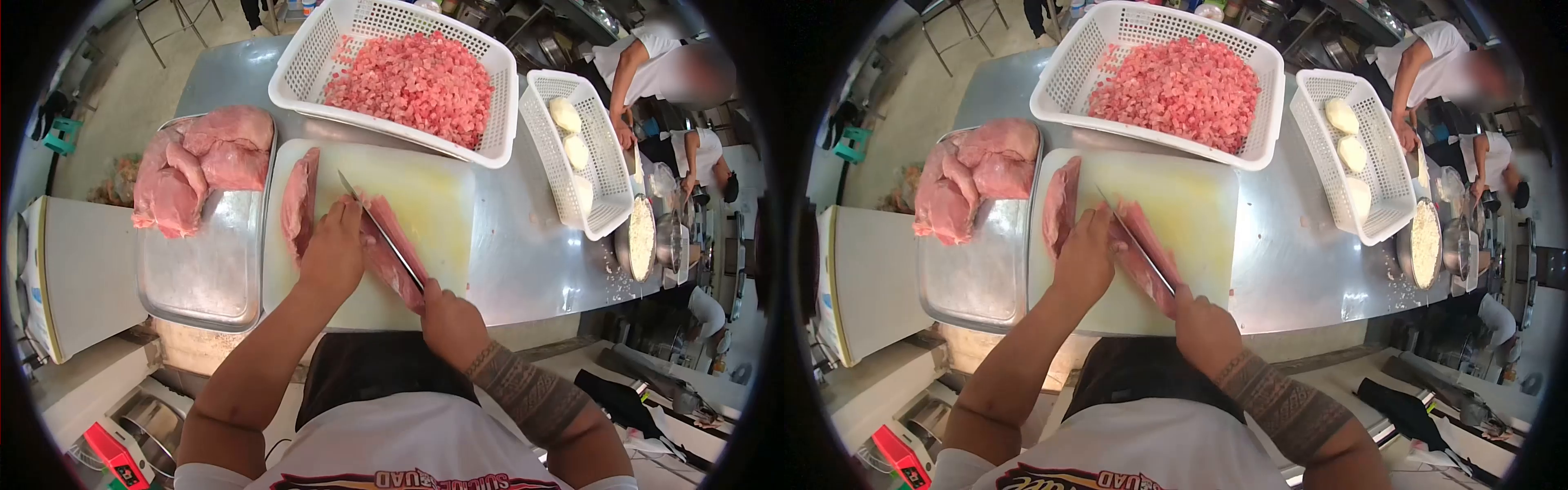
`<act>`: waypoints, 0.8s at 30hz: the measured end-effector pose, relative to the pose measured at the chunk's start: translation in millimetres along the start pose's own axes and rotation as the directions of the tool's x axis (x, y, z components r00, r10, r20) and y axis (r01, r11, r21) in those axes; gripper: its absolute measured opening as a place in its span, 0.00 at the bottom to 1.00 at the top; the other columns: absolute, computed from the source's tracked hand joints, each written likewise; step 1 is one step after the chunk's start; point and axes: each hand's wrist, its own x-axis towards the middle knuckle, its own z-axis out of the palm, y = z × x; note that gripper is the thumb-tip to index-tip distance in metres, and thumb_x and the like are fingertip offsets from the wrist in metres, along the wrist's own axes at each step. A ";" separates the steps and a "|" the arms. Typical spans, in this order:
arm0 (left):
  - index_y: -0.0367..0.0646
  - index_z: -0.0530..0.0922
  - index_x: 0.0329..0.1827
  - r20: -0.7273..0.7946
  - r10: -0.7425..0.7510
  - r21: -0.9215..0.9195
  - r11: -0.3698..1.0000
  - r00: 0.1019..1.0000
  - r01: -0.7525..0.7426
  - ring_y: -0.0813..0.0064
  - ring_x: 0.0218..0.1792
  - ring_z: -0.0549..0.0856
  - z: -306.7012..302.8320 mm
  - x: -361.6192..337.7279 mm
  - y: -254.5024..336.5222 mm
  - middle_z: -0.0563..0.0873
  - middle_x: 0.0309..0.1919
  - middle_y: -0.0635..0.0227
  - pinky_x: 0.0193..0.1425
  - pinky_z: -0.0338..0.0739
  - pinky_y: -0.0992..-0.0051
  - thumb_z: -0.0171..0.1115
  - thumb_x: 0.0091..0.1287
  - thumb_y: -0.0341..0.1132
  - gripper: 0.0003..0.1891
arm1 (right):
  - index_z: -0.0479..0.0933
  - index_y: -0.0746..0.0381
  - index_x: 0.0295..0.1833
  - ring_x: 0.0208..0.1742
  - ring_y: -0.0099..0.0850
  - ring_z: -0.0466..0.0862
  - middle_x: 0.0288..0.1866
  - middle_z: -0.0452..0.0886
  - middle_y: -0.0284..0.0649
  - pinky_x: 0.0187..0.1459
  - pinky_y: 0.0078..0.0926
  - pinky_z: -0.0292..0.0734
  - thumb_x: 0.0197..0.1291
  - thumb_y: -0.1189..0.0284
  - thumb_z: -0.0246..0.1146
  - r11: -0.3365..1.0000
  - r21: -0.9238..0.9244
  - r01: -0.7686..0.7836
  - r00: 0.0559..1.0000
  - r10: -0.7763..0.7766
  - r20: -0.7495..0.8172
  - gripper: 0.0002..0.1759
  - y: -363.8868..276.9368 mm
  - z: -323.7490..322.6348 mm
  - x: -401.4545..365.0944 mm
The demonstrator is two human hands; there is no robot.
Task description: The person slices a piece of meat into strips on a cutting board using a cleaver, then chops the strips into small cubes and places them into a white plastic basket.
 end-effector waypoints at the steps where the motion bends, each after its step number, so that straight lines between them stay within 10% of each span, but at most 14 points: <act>1: 0.34 0.71 0.73 0.006 -0.005 0.019 1.000 1.000 0.005 0.39 0.57 0.85 0.6 -1.7 -0.2 0.81 0.59 0.44 0.61 0.81 0.49 0.73 0.68 0.28 0.31 | 0.69 0.67 0.56 0.35 0.59 0.88 0.35 0.85 0.56 0.39 0.57 0.85 0.66 0.76 0.63 1.000 0.007 -0.005 1.000 0.005 0.025 0.16 -1.9 -3.9 -3.3; 9: 0.38 0.76 0.68 -0.041 0.001 -0.010 1.000 0.999 -0.002 0.44 0.56 0.85 6.7 -0.7 -5.6 0.83 0.55 0.50 0.60 0.80 0.50 0.75 0.67 0.28 0.26 | 0.74 0.69 0.61 0.33 0.54 0.89 0.34 0.86 0.55 0.36 0.53 0.86 0.70 0.77 0.57 0.995 0.002 -0.101 0.965 0.098 0.242 0.16 0.4 -65.1 -94.5; 12: 0.39 0.78 0.65 -0.071 0.003 -0.044 0.999 0.997 -0.006 0.46 0.57 0.85 8.3 -2.1 -4.1 0.85 0.56 0.53 0.61 0.80 0.51 0.75 0.67 0.28 0.24 | 0.73 0.69 0.61 0.33 0.54 0.89 0.36 0.86 0.55 0.35 0.53 0.86 0.69 0.76 0.59 0.999 -0.027 -0.024 0.999 0.025 0.037 0.17 34.7 16.0 -65.4; 24: 0.41 0.80 0.60 -0.126 0.079 0.010 0.997 0.989 -0.078 0.46 0.59 0.85 -2.4 -8.8 3.4 0.85 0.55 0.53 0.63 0.79 0.52 0.79 0.63 0.30 0.23 | 0.71 0.65 0.52 0.39 0.63 0.89 0.38 0.88 0.59 0.42 0.60 0.84 0.64 0.74 0.62 0.986 0.142 -0.084 0.996 0.083 0.011 0.13 65.9 8.7 -70.7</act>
